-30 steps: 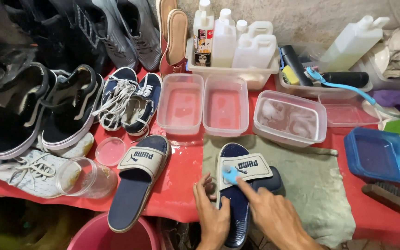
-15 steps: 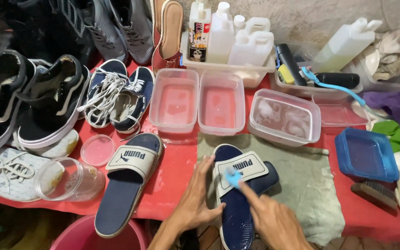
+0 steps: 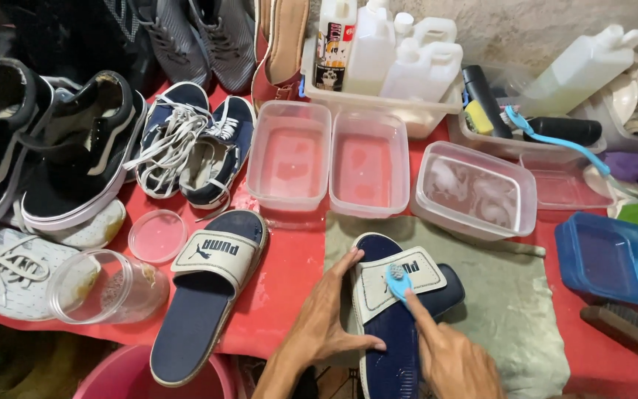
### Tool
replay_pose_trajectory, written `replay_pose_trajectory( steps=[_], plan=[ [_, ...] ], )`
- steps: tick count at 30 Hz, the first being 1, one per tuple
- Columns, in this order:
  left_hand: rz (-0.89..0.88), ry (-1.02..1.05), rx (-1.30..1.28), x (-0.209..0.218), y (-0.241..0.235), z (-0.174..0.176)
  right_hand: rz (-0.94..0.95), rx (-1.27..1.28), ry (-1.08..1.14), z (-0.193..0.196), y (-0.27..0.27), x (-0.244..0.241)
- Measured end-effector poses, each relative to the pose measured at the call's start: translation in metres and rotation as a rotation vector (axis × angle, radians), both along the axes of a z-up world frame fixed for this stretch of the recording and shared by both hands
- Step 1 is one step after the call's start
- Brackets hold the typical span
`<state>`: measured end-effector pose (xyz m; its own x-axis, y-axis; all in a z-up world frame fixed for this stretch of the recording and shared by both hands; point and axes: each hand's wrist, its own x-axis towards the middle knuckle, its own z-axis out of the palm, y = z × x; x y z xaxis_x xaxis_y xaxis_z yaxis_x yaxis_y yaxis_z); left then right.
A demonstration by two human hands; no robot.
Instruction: The person scrubs a blue Puma slide with a blue toothbrush, repeatedly dipping the brush into a container of soapy water. They clean the footbed, the strap, and the sides of the slide, holding it with their left hand while scrubbing with their right.
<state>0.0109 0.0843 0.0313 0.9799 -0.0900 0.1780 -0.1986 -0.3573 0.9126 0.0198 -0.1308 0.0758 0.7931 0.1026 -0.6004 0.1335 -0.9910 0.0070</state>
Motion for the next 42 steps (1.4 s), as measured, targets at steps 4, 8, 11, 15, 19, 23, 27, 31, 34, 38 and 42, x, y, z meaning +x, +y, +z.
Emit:
replay_pose_trajectory(
  steps=[4,8,11,15,19,23,27,31,34,38,42],
  plan=[
    [-0.029,-0.040,-0.031,0.002,0.001,-0.004,0.083,0.122,-0.128,-0.023,-0.015,-0.003],
    [-0.029,-0.047,-0.024,0.002,0.001,-0.011,0.058,0.009,-0.214,-0.029,-0.018,0.001],
    [-0.042,-0.070,-0.008,0.002,0.004,-0.006,0.138,0.316,-0.028,-0.035,-0.024,-0.018],
    [-0.027,-0.027,-0.010,0.003,0.001,-0.008,-0.064,-0.027,-0.219,-0.011,-0.012,-0.004],
    [-0.043,-0.023,0.007,0.000,0.000,-0.010,-0.003,-0.056,-0.129,-0.011,-0.009,-0.011],
    [-0.028,-0.042,-0.008,-0.001,-0.001,-0.010,0.032,0.007,-0.249,-0.015,-0.009,-0.010],
    [-0.004,-0.095,-0.048,0.004,-0.002,-0.016,0.030,0.220,-0.021,0.000,0.001,0.006],
    [0.015,-0.071,-0.043,0.004,0.000,-0.021,0.116,0.158,-0.138,-0.015,0.001,-0.003],
    [0.018,-0.068,-0.042,0.003,-0.001,-0.029,0.176,0.203,-0.037,0.008,0.017,0.011],
    [0.012,-0.085,-0.037,0.005,-0.001,-0.040,0.177,0.251,-0.100,0.026,0.027,0.023],
    [0.015,0.016,-0.023,0.007,0.003,-0.029,-0.010,-0.084,0.252,0.029,0.022,-0.003]
  ],
)
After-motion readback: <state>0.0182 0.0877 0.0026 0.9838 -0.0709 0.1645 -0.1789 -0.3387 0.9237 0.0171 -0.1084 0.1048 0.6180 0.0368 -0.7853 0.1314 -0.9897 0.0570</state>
